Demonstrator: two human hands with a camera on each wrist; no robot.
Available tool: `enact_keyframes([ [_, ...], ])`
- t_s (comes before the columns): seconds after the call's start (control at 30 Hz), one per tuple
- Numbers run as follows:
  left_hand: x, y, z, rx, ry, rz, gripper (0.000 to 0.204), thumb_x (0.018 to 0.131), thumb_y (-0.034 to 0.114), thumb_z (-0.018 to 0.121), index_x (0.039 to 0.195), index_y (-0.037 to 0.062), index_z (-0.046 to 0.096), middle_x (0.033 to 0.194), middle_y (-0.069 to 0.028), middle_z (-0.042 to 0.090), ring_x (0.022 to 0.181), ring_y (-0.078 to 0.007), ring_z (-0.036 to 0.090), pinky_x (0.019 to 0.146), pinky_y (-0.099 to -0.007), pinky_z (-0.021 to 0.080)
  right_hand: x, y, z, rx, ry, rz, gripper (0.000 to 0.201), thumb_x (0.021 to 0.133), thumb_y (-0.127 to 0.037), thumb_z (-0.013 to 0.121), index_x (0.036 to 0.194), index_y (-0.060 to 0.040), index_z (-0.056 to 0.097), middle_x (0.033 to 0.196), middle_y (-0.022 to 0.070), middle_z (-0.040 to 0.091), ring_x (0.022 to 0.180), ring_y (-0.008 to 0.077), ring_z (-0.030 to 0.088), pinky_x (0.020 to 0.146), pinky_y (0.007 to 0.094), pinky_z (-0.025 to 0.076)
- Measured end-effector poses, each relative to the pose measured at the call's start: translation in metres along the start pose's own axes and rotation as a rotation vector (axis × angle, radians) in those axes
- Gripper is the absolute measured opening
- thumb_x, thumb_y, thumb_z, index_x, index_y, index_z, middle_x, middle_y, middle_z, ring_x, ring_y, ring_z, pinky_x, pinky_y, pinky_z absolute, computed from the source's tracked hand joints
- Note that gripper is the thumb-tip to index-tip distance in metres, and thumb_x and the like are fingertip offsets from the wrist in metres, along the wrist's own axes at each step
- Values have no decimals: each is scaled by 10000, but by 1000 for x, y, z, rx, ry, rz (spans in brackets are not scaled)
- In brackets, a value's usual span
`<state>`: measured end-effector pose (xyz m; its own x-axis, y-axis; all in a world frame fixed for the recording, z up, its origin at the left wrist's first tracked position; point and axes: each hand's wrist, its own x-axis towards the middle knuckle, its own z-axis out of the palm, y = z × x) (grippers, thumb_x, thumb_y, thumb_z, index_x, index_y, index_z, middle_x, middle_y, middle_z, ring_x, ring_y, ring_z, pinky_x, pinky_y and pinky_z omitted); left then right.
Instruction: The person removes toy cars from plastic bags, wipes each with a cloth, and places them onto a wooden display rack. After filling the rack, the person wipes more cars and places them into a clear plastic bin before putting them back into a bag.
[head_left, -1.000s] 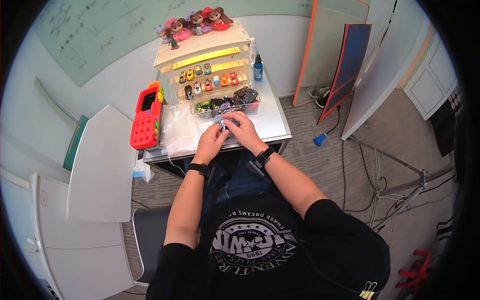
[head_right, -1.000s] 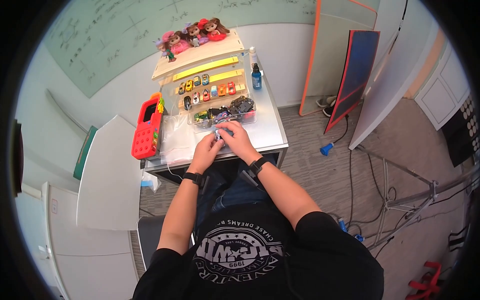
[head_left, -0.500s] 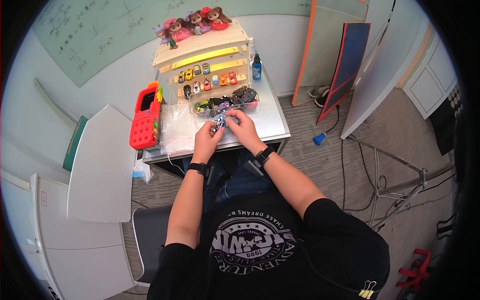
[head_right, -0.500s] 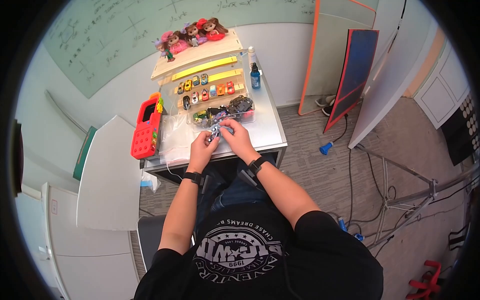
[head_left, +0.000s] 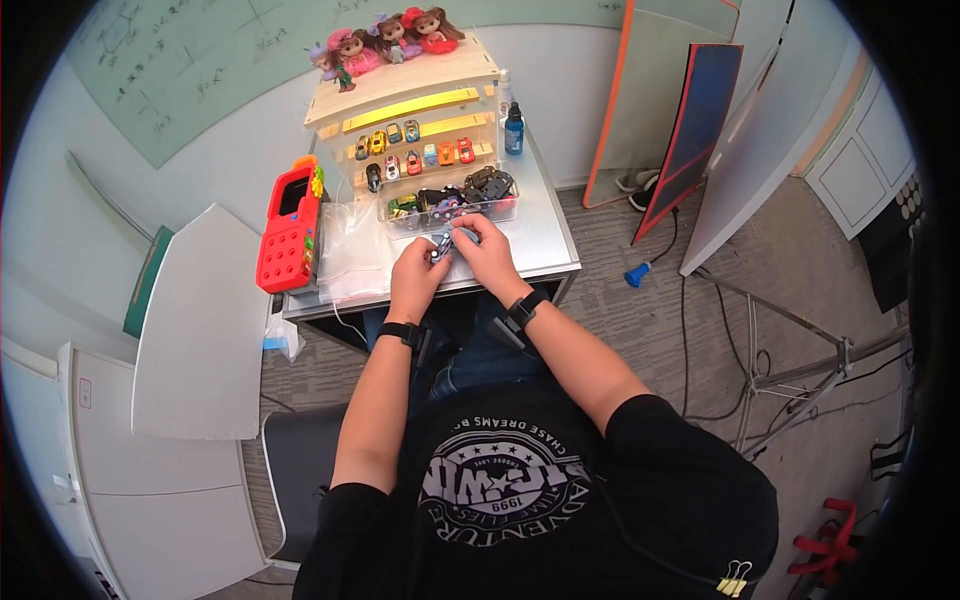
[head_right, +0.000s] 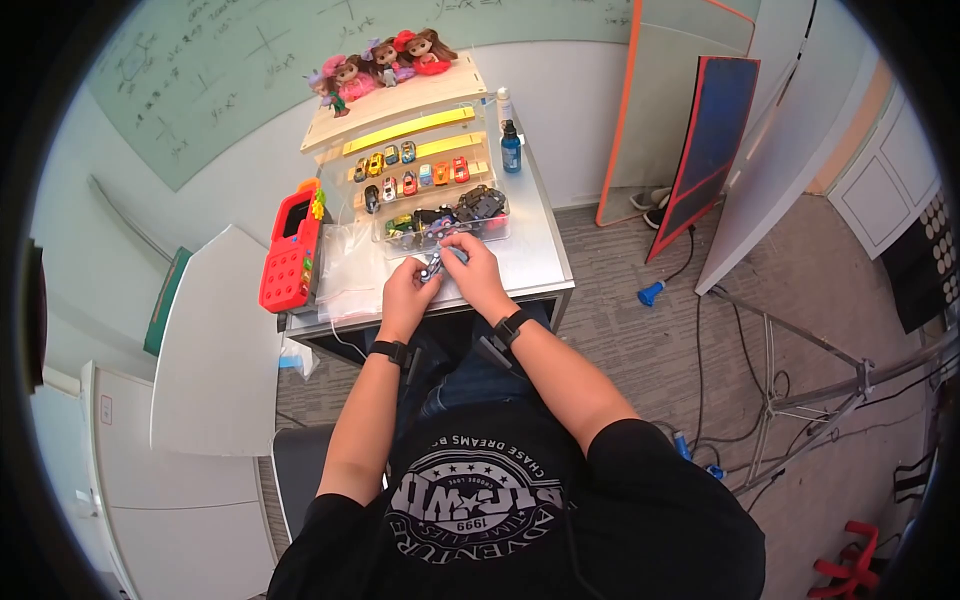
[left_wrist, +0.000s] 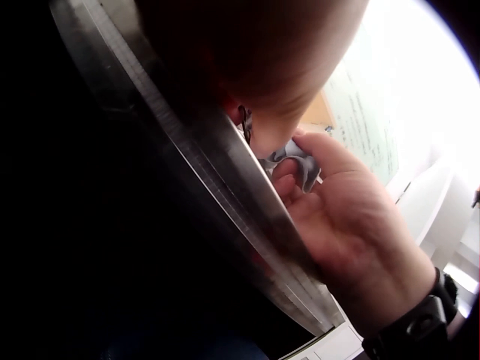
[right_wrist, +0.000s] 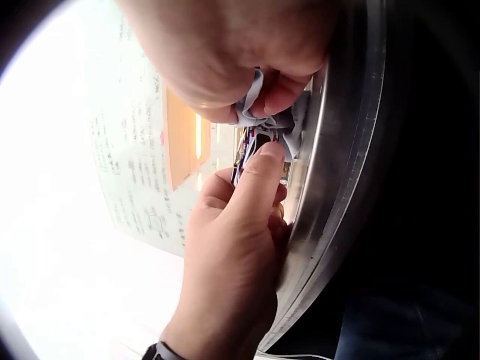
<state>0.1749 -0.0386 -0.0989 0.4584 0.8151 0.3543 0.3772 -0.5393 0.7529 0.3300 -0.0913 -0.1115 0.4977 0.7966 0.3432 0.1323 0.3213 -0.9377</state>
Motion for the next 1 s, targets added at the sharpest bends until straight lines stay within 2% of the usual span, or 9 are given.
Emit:
enact_keyframes([
  [0.07, -1, -3, -1, 3, 6, 5, 286, 862, 194, 825, 947, 9, 624, 743, -69, 590, 650, -163, 539, 618, -318, 467, -1, -3, 0, -170, -25, -120, 209, 920, -132, 722, 1099, -26, 741, 1007, 105, 708, 968, 238, 689, 885, 327, 536],
  [0.17, 0, -5, 2, 27, 39, 27, 283, 858, 187, 825, 941, 10, 620, 744, -72, 592, 658, -171, 552, 620, -328, 470, -5, -15, -1, -226, -136, -142, 189, 917, -131, 724, 1070, -24, 752, 995, 108, 709, 974, 240, 689, 874, 327, 538],
  [0.23, 0, -3, 3, 25, 45, 8, 278, 834, 172, 807, 905, 11, 592, 780, -133, 594, 691, -299, 593, 646, -403, 488, -6, -20, -3, -228, -181, -144, 182, 916, -133, 726, 1058, -23, 756, 995, 111, 708, 975, 244, 688, 867, 328, 539],
  [0.47, 0, -3, 2, 62, 43, -2, 274, 838, 175, 802, 904, 12, 592, 777, -149, 595, 699, -320, 597, 648, -412, 490, -8, -20, -3, -242, -229, -180, 184, 932, -121, 713, 1085, -32, 763, 1018, 93, 703, 980, 211, 670, 858, 321, 527],
  [0.57, -1, 1, 0, 33, 62, 26, 274, 854, 179, 809, 924, 7, 607, 762, -126, 610, 672, -269, 598, 638, -380, 494, -5, -13, -1, -250, -109, -122, 184, 940, -127, 712, 1092, -34, 759, 1019, 96, 697, 976, 211, 669, 851, 321, 526],
  [0.63, -3, 5, -6, -114, 34, -72, 269, 875, 180, 811, 950, 1, 624, 753, -95, 623, 650, -199, 588, 628, -336, 494, -1, -7, -2, -239, -84, -122, 184, 942, -130, 713, 1094, -35, 757, 1018, 97, 695, 969, 210, 669, 848, 319, 525],
  [0.73, -2, -3, -6, -154, 36, -66, 258, 888, 171, 807, 961, -2, 630, 746, -71, 624, 644, -145, 567, 622, -306, 489, -3, -10, -2, -241, -91, -107, 185, 943, -135, 717, 1095, -36, 756, 1017, 96, 693, 956, 208, 667, 846, 317, 521],
  [0.87, -1, -2, -4, -107, 12, -62, 244, 889, 157, 799, 963, -3, 631, 740, -74, 617, 643, -147, 561, 622, -308, 490, -8, -22, -3, -228, -224, -150, 186, 919, -143, 729, 1072, -41, 761, 1005, 120, 701, 948, 257, 685, 829, 339, 537],
  [1.0, -2, -4, -3, -100, 27, -39, 239, 888, 149, 799, 974, -6, 639, 735, -68, 607, 641, -139, 550, 620, -301, 487, -7, -19, -3, -239, -231, -167, 189, 927, -151, 730, 1075, -39, 763, 1017, 123, 707, 959, 258, 687, 834, 339, 537],
])
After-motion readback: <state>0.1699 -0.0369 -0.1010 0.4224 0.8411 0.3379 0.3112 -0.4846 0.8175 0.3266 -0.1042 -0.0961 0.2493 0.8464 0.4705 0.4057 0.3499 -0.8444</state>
